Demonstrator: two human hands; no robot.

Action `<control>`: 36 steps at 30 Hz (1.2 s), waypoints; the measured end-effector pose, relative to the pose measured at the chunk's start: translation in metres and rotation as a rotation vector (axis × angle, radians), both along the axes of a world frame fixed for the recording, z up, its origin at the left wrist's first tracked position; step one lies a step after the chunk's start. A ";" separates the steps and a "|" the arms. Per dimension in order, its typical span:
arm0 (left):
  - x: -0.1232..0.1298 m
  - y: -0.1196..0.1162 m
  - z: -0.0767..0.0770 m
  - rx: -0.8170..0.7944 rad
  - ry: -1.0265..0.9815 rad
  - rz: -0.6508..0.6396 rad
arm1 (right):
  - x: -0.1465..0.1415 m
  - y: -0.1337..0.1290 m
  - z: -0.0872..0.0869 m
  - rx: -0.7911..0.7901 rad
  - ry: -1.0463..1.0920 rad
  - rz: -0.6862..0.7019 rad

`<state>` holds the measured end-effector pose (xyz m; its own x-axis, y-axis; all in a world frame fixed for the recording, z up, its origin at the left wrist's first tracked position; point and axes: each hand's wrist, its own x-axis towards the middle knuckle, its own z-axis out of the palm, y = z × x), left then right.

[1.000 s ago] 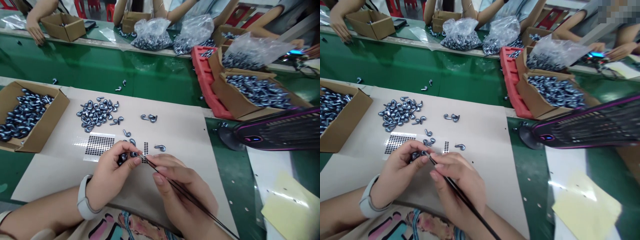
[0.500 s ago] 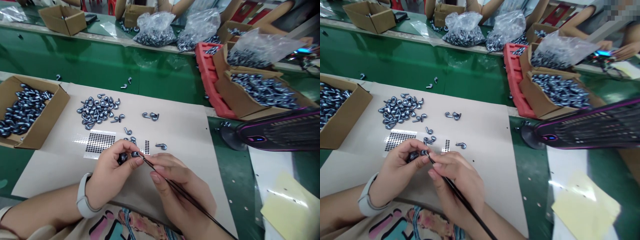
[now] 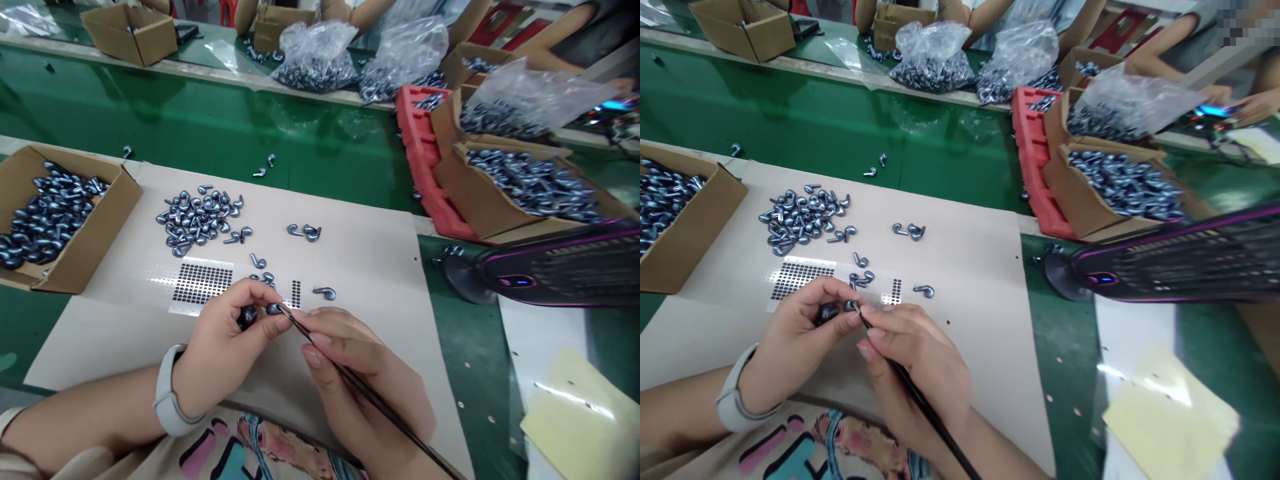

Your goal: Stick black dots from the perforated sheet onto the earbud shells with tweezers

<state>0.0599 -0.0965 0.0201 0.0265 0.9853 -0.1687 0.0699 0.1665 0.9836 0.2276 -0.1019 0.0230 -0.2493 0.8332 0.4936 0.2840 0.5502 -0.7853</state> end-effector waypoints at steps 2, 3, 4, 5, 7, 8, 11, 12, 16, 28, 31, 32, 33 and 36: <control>0.000 0.001 0.000 -0.005 0.004 -0.001 | 0.000 0.000 0.000 0.003 -0.010 -0.005; 0.000 0.001 0.000 -0.006 0.006 -0.003 | 0.000 0.000 0.000 0.005 -0.012 -0.006; 0.000 0.001 0.000 -0.006 0.008 -0.004 | 0.000 0.000 0.000 0.007 -0.014 -0.008; 0.000 0.001 0.000 -0.004 0.008 -0.005 | 0.000 0.000 0.000 0.009 -0.014 -0.009; 0.000 0.000 0.000 -0.003 0.005 -0.005 | 0.000 0.000 0.000 0.013 -0.011 -0.005; 0.000 0.000 0.000 -0.003 0.003 -0.005 | -0.001 0.001 0.000 0.013 -0.007 -0.002; -0.001 -0.001 0.000 0.003 -0.003 0.000 | -0.001 0.002 0.000 0.012 0.019 0.015; -0.001 -0.001 0.000 0.010 -0.005 0.004 | -0.001 0.002 -0.001 0.007 0.030 0.018; 0.000 -0.001 0.001 0.035 -0.012 0.012 | -0.001 0.003 -0.002 -0.013 0.060 0.020; -0.002 -0.001 0.003 0.086 0.005 0.020 | -0.001 0.002 -0.013 -0.147 0.341 0.052; -0.001 0.000 0.003 0.087 0.006 0.015 | 0.000 0.002 -0.011 -0.155 0.370 0.054; -0.001 0.000 0.003 0.088 0.007 0.013 | 0.001 0.002 -0.011 -0.158 0.365 0.054; -0.001 0.000 0.003 0.088 0.009 0.010 | 0.001 0.002 -0.011 -0.158 0.358 0.054; -0.002 -0.001 0.002 0.091 0.021 0.006 | 0.002 0.001 -0.010 -0.146 0.322 0.050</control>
<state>0.0582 -0.0972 0.0221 0.0175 0.9968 -0.0786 0.0900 0.0767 0.9930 0.2298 -0.1007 0.0129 -0.1428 0.8915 0.4299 -0.0151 0.4323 -0.9016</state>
